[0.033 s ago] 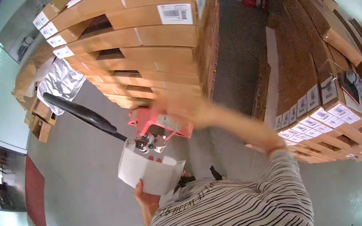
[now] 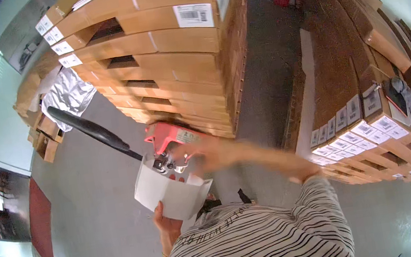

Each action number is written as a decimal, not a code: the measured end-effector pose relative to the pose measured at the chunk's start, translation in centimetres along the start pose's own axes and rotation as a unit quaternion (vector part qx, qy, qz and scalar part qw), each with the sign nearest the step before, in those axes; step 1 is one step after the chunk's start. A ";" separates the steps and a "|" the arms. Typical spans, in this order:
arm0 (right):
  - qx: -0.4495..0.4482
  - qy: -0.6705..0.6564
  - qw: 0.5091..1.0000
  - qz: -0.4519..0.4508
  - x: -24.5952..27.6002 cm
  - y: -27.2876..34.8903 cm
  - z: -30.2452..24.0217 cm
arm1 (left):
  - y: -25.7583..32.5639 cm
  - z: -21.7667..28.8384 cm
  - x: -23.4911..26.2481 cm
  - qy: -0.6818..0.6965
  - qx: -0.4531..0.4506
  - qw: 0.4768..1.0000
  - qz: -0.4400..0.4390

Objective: The person picks up sheets of labels and peels barcode labels from the backing paper, sticking them onto cardboard boxes stacked on pallets.

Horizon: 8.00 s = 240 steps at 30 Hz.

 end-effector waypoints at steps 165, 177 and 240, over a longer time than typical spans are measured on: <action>-0.243 -0.421 0.663 0.569 -9.9 55.2 -21.8 | 20.9 -28.1 -25.1 -0.382 -0.153 0.669 -0.619; -0.248 -0.446 0.694 0.508 -4.0 51.9 -12.6 | 12.8 -27.6 -25.5 -0.472 -0.185 0.665 -0.549; -0.166 -0.190 0.833 0.493 57.3 18.2 25.0 | -53.6 -39.8 -44.7 -0.421 -0.177 0.824 -0.336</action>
Point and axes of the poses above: each hand's wrist, its own y-axis away from the middle knuckle, its own x-axis out of the back of the hand, z = x × y, the point moved 3 cm from there along -y, towards the middle knuckle, and after that the axes turned 9 degrees about -x, right-handed, at the moved point
